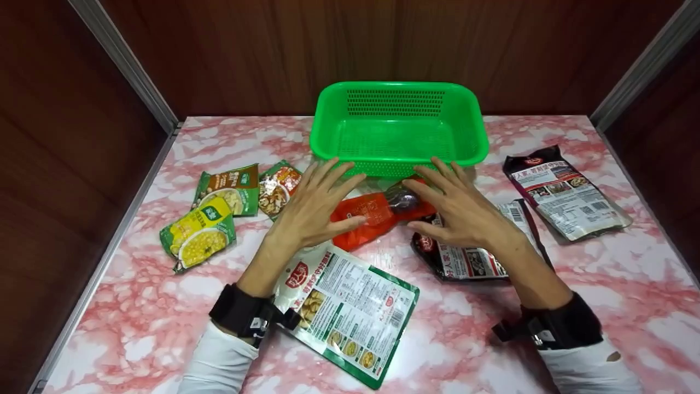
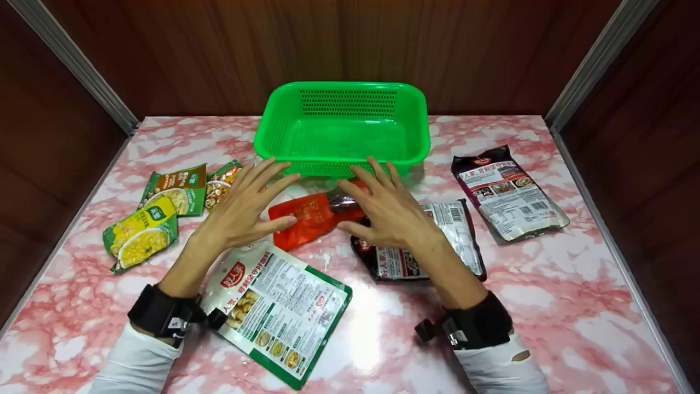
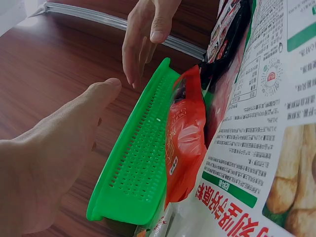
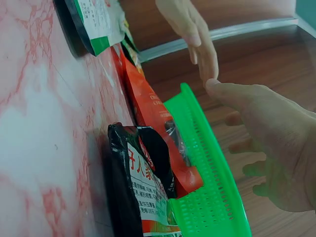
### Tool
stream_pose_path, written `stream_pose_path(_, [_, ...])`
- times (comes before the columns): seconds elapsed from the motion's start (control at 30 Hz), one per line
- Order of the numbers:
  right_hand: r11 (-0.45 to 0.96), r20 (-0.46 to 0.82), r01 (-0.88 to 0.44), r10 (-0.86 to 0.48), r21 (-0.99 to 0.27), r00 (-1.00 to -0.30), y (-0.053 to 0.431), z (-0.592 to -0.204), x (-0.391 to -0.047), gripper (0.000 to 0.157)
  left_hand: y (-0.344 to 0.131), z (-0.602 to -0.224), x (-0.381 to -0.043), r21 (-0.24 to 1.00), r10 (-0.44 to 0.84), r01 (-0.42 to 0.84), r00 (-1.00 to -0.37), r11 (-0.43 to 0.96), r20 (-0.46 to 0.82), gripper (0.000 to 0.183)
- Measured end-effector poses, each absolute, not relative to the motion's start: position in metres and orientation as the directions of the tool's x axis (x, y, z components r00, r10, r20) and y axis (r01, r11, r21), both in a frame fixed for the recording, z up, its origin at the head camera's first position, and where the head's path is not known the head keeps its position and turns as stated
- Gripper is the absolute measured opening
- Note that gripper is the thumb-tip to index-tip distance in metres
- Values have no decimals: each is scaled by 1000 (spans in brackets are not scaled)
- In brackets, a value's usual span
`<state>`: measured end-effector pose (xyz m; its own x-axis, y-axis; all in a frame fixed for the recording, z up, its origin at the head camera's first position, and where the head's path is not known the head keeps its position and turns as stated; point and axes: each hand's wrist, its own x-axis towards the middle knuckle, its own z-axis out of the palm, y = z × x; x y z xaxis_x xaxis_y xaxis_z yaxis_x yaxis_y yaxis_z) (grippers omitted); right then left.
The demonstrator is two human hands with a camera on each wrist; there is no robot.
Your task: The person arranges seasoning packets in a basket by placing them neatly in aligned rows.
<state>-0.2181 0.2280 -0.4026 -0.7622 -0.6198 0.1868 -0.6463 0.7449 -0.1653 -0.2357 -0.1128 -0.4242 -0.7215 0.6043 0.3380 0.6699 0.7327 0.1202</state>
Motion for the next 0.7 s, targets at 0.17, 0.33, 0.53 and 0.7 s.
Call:
stream_pose_path(0.17, [739, 193, -655, -628, -155, -754, 225, -401, -214, 83, -116, -425, -235, 119, 607, 671, -721, 732, 334, 85])
stream_pose_path(0.33, [722, 207, -676, -646, -149, -735, 220, -400, -209, 82, -124, -426, -230, 151, 599, 666, -731, 730, 326, 85])
stream_pose_path(0.53, [683, 208, -714, -685, -151, -699, 210, -402, -201, 81, -139, -427, -217, 161, 610, 681, -719, 714, 333, 83])
stream_pose_path(0.7, [634, 212, -761, -732, -138, -648, 201, -405, -193, 81, -155, -427, -205, 174, 599, 663, -739, 728, 308, 84])
